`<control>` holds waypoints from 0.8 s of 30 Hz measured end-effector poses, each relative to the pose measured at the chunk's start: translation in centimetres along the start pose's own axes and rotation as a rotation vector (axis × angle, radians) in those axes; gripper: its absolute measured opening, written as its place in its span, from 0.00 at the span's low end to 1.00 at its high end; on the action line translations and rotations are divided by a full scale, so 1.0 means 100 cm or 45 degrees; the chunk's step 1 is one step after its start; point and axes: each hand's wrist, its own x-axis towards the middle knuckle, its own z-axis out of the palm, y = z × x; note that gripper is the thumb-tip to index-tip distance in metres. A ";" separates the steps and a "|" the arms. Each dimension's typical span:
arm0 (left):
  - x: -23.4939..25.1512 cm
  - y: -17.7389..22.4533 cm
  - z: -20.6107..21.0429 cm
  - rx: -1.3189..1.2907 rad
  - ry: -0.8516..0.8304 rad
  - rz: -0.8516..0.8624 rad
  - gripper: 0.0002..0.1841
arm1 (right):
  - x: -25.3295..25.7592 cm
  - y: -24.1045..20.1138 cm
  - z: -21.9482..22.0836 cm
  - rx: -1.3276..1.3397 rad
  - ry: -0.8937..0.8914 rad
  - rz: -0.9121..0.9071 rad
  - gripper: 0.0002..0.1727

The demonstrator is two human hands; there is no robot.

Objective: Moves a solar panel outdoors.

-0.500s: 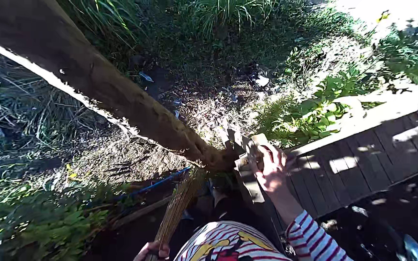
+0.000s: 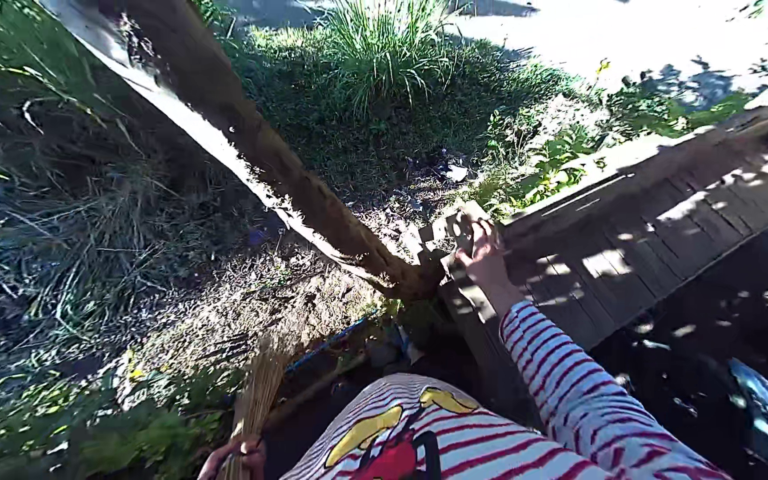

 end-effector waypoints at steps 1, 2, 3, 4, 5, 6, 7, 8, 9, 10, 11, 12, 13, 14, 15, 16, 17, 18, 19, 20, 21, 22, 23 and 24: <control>-0.009 0.017 -0.021 -0.076 -0.079 0.010 0.13 | -0.023 -0.018 0.005 0.090 0.030 0.022 0.40; -0.017 0.031 -0.040 -0.137 -0.138 0.026 0.11 | -0.048 -0.033 0.013 0.181 0.033 0.036 0.40; -0.024 0.043 -0.056 -0.143 -0.179 0.062 0.10 | -0.074 -0.046 0.021 0.269 0.003 0.049 0.40; -0.031 0.052 -0.067 -0.056 -0.172 0.136 0.11 | -0.098 -0.056 0.029 0.345 -0.049 0.067 0.38; -0.036 0.061 -0.077 0.036 -0.155 0.208 0.13 | -0.120 -0.065 0.036 0.423 -0.144 0.085 0.36; -0.041 0.068 -0.086 0.134 -0.113 0.296 0.17 | -0.142 -0.073 0.043 0.481 -0.276 0.106 0.34; -0.047 0.071 -0.091 0.219 -0.033 0.383 0.21 | -0.163 -0.080 0.050 0.507 -0.422 0.119 0.33; -0.051 0.074 -0.094 0.269 0.044 0.433 0.22 | -0.182 -0.087 0.054 0.501 -0.546 0.111 0.31; -0.055 0.076 -0.093 0.345 0.127 0.457 0.22 | -0.199 -0.094 0.057 0.508 -0.639 0.118 0.29; -0.058 0.076 -0.090 0.408 0.181 0.452 0.21 | -0.216 -0.101 0.058 0.545 -0.695 0.126 0.27; -0.060 0.076 -0.085 0.438 0.195 0.423 0.21 | -0.230 -0.108 0.058 0.592 -0.734 0.155 0.26; -0.062 0.077 -0.080 0.445 0.190 0.384 0.20 | -0.243 -0.117 0.059 0.639 -0.764 0.199 0.25; -0.064 0.077 -0.077 0.421 0.158 0.338 0.20 | -0.254 -0.126 0.059 0.675 -0.796 0.243 0.24; -0.065 0.076 -0.073 0.383 0.120 0.291 0.20 | -0.265 -0.135 0.060 0.706 -0.823 0.266 0.23; -0.065 0.074 -0.068 0.343 0.085 0.248 0.20 | -0.274 -0.143 0.060 0.741 -0.857 0.272 0.23; -0.064 0.070 -0.061 0.281 0.060 0.211 0.20 | -0.280 -0.152 0.061 0.792 -0.902 0.279 0.22; -0.062 0.067 -0.053 0.227 0.025 0.163 0.20 | -0.285 -0.161 0.063 0.851 -0.952 0.277 0.20; -0.059 0.065 -0.047 0.196 -0.034 0.105 0.20 | -0.289 -0.172 0.066 0.907 -1.007 0.271 0.19; -0.055 0.062 -0.042 0.180 -0.107 0.039 0.20 | -0.292 -0.183 0.070 0.973 -1.059 0.263 0.18; -0.050 0.057 -0.036 0.205 -0.165 -0.011 0.22 | -0.295 -0.194 0.073 1.050 -1.111 0.265 0.18; -0.046 0.052 -0.030 0.262 -0.204 -0.061 0.25 | -0.297 -0.204 0.077 1.125 -1.165 0.273 0.19; -0.044 0.046 -0.021 0.376 -0.212 -0.092 0.27 | -0.298 -0.215 0.078 1.175 -1.230 0.292 0.22; -0.043 0.038 -0.011 0.517 -0.189 -0.102 0.29 | -0.299 -0.225 0.079 1.196 -1.303 0.320 0.26; -0.043 0.031 -0.003 0.652 -0.178 -0.113 0.29 | -0.299 -0.235 0.080 1.216 -1.373 0.364 0.30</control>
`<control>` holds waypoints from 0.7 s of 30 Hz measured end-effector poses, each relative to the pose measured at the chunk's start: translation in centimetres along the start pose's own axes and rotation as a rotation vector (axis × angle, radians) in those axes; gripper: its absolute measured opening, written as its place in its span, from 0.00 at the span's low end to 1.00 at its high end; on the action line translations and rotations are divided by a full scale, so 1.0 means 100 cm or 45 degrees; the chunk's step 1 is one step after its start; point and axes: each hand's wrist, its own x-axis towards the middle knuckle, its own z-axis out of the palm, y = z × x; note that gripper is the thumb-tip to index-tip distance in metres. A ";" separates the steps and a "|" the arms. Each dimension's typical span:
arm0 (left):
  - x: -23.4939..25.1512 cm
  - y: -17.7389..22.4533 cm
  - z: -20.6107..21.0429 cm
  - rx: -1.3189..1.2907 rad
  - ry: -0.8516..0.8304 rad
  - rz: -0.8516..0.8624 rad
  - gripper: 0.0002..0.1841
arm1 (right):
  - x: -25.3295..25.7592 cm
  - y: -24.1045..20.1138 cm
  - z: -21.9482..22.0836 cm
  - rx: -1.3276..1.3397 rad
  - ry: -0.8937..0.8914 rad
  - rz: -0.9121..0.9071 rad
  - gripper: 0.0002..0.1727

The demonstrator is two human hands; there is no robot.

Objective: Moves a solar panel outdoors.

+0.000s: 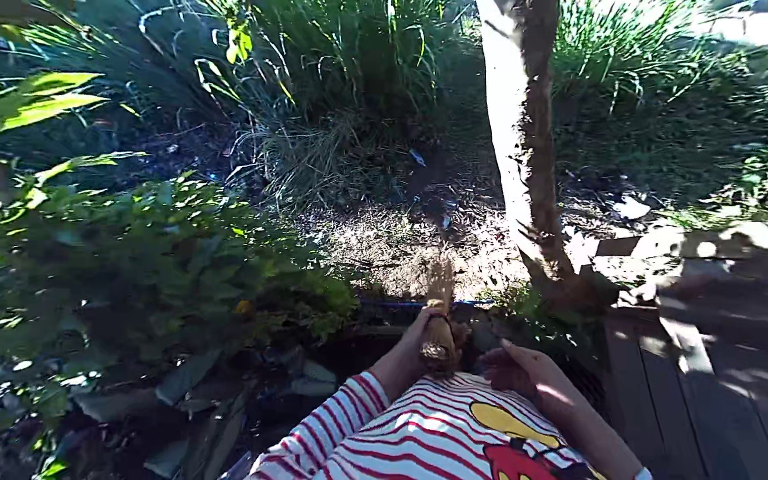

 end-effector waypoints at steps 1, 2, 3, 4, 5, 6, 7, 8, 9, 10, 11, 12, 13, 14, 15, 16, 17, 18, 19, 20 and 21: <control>0.001 -0.003 0.009 0.132 -0.006 -0.019 0.28 | 0.002 -0.005 0.009 0.038 -0.027 0.075 0.32; 0.003 -0.007 0.017 0.239 -0.023 -0.050 0.26 | 0.004 -0.009 0.018 0.056 -0.033 0.164 0.33; 0.004 -0.011 0.023 0.312 -0.037 -0.099 0.25 | 0.008 -0.009 0.022 0.068 -0.040 0.234 0.33; 0.010 -0.016 0.023 0.347 -0.073 -0.153 0.26 | 0.015 -0.003 0.021 0.088 -0.059 0.264 0.33; 0.016 -0.020 0.020 0.371 -0.100 -0.197 0.28 | 0.021 0.005 0.021 0.138 -0.078 0.270 0.31; 0.019 -0.021 0.018 0.409 -0.094 -0.233 0.29 | 0.028 0.016 0.019 0.202 -0.099 0.255 0.28; 0.022 -0.022 0.014 0.438 -0.075 -0.259 0.31 | 0.033 0.024 0.020 0.261 -0.114 0.222 0.27; 0.024 -0.026 0.011 0.461 -0.071 -0.277 0.32 | 0.036 0.030 0.021 0.323 -0.109 0.207 0.25; 0.024 -0.028 0.009 0.473 -0.085 -0.283 0.33 | 0.038 0.033 0.024 0.380 -0.091 0.215 0.23; 0.024 -0.030 0.009 0.475 -0.084 -0.278 0.33 | 0.040 0.032 0.027 0.413 -0.060 0.234 0.20; 0.024 -0.031 0.010 0.471 -0.062 -0.274 0.33 | 0.041 0.028 0.031 0.416 -0.019 0.254 0.18; 0.022 -0.032 0.010 0.480 -0.022 -0.268 0.33 | 0.041 0.024 0.035 0.407 0.031 0.268 0.15; 0.020 -0.032 0.011 0.513 0.024 -0.262 0.34 | 0.040 0.021 0.038 0.408 0.070 0.274 0.12; 0.017 -0.032 0.013 0.544 0.065 -0.253 0.34 | 0.040 0.018 0.038 0.442 0.090 0.287 0.10; 0.015 -0.032 0.013 0.550 0.088 -0.237 0.35 | 0.042 0.017 0.035 0.517 0.077 0.310 0.11; 0.014 -0.032 0.012 0.553 0.093 -0.212 0.35 | 0.044 0.016 0.029 0.613 0.033 0.341 0.13; 0.014 -0.032 0.007 0.562 0.085 -0.179 0.35 | 0.047 0.016 0.023 0.716 -0.027 0.367 0.15; 0.014 -0.033 0.000 0.595 0.080 -0.139 0.33 | 0.050 0.018 0.015 0.805 -0.103 0.394 0.18; 0.016 -0.035 -0.010 0.640 0.086 -0.111 0.31 | 0.056 0.024 0.008 0.874 -0.152 0.412 0.21; 0.017 -0.038 -0.024 0.696 0.109 -0.101 0.29 | 0.062 0.035 -0.002 0.910 -0.162 0.415 0.23; 0.019 -0.042 -0.041 0.760 0.156 -0.113 0.27 | 0.070 0.049 -0.015 0.929 -0.138 0.410 0.25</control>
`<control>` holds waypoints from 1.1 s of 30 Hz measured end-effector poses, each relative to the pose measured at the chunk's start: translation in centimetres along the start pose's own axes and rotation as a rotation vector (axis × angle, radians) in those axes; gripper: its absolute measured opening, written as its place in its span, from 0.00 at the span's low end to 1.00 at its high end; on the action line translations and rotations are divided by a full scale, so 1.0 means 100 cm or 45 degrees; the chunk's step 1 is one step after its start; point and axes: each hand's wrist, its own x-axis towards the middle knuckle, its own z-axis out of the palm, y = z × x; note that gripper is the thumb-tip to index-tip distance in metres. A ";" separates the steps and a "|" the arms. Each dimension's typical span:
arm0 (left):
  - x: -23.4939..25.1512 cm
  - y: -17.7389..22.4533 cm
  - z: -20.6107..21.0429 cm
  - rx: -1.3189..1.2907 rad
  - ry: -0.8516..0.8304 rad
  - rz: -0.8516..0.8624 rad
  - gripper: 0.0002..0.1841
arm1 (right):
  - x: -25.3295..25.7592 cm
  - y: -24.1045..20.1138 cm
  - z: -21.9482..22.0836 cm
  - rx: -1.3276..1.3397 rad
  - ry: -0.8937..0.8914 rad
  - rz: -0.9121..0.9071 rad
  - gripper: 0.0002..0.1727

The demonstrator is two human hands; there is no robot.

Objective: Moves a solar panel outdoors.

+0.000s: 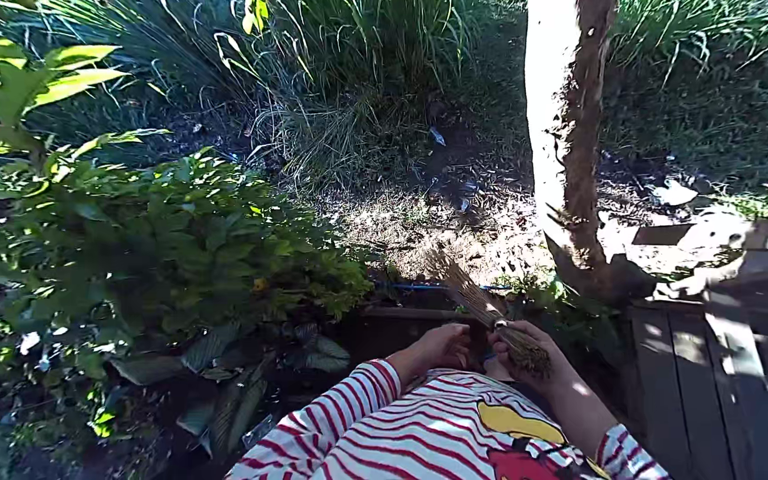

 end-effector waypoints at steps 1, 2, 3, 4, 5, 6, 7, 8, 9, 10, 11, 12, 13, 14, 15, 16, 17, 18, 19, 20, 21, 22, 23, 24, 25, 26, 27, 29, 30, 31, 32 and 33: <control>0.004 -0.014 -0.014 0.075 0.065 -0.049 0.25 | 0.008 -0.001 -0.022 0.030 0.039 -0.029 0.25; 0.006 -0.028 -0.029 0.159 0.130 -0.123 0.24 | 0.014 -0.002 -0.046 0.072 0.096 -0.074 0.25; 0.006 -0.041 -0.046 0.247 0.189 -0.206 0.24 | 0.016 -0.003 -0.072 0.136 0.166 -0.127 0.25; 0.003 -0.056 -0.064 0.337 0.244 -0.284 0.24 | 0.015 -0.003 -0.098 0.203 0.258 -0.195 0.25; -0.002 -0.073 -0.083 0.430 0.304 -0.346 0.24 | 0.011 -0.003 -0.124 0.282 0.354 -0.268 0.23; -0.008 -0.091 -0.104 0.513 0.366 -0.396 0.23 | 0.003 -0.001 -0.144 0.327 0.478 -0.349 0.19; -0.016 -0.106 -0.122 0.589 0.415 -0.441 0.23 | -0.009 0.001 -0.158 0.302 0.651 -0.438 0.15; -0.026 -0.118 -0.138 0.660 0.443 -0.486 0.22 | -0.023 0.006 -0.165 0.220 0.842 -0.520 0.11; -0.036 -0.127 -0.151 0.728 0.463 -0.532 0.22 | -0.036 0.012 -0.170 0.112 1.012 -0.575 0.11; -0.045 -0.132 -0.161 0.806 0.478 -0.575 0.22 | -0.049 0.021 -0.171 0.007 1.128 -0.585 0.13; -0.051 -0.135 -0.170 0.880 0.480 -0.611 0.22 | -0.062 0.030 -0.169 -0.079 1.182 -0.567 0.15; -0.053 -0.136 -0.178 0.933 0.476 -0.646 0.22 | -0.074 0.041 -0.167 -0.123 1.170 -0.540 0.15; -0.053 -0.134 -0.184 0.984 0.469 -0.671 0.23 | -0.084 0.052 -0.167 -0.129 1.086 -0.510 0.14; -0.049 -0.132 -0.188 1.012 0.466 -0.676 0.23 | -0.094 0.064 -0.168 -0.075 0.955 -0.479 0.15; -0.042 -0.128 -0.189 1.002 0.474 -0.656 0.23 | -0.102 0.075 -0.166 -0.001 0.811 -0.452 0.16; -0.034 -0.121 -0.188 0.969 0.498 -0.619 0.22 | -0.109 0.085 -0.161 0.053 0.713 -0.441 0.17; -0.022 -0.111 -0.184 0.930 0.517 -0.583 0.22 | -0.112 0.092 -0.154 0.094 0.653 -0.454 0.19; -0.008 -0.099 -0.178 0.905 0.524 -0.543 0.23 | -0.111 0.098 -0.155 0.151 0.601 -0.496 0.20; 0.005 -0.084 -0.169 0.894 0.513 -0.493 0.23 | -0.107 0.104 -0.161 0.214 0.538 -0.557 0.22; 0.015 -0.068 -0.157 0.899 0.488 -0.433 0.23 | -0.101 0.108 -0.171 0.290 0.451 -0.616 0.24; 0.022 -0.049 -0.143 0.925 0.456 -0.372 0.24 | -0.092 0.110 -0.184 0.389 0.369 -0.648 0.26; 0.029 -0.030 -0.128 0.972 0.418 -0.303 0.24 | -0.084 0.109 -0.198 0.510 0.320 -0.661 0.27; 0.035 -0.012 -0.113 1.035 0.372 -0.231 0.24 | -0.081 0.108 -0.206 0.580 0.372 -0.683 0.27; 0.039 0.004 -0.098 1.090 0.327 -0.166 0.24 | -0.083 0.107 -0.211 0.604 0.514 -0.719 0.23; 0.043 0.019 -0.084 1.124 0.285 -0.098 0.24 | -0.088 0.110 -0.216 0.562 0.691 -0.760 0.18; 0.047 0.029 -0.071 1.141 0.249 -0.033 0.24 | -0.095 0.117 -0.222 0.465 0.883 -0.755 0.16; 0.050 0.035 -0.061 1.147 0.223 0.016 0.24 | -0.102 0.128 -0.229 0.328 1.073 -0.672 0.16; 0.051 0.044 -0.039 1.167 0.230 0.026 0.24 | -0.120 0.165 -0.251 0.148 1.232 -0.467 0.24; 0.053 0.045 -0.033 1.204 0.245 -0.021 0.23 | -0.133 0.191 -0.262 0.165 1.229 -0.420 0.26; 0.061 0.039 -0.042 1.284 0.243 -0.069 0.23 | -0.152 0.218 -0.269 0.231 1.210 -0.386 0.26; 0.078 0.028 -0.066 1.404 0.196 -0.096 0.23 | -0.171 0.247 -0.275 0.319 1.196 -0.373 0.25; 0.106 0.010 -0.108 1.579 0.148 -0.038 0.22 | -0.188 0.278 -0.283 0.400 1.184 -0.357 0.24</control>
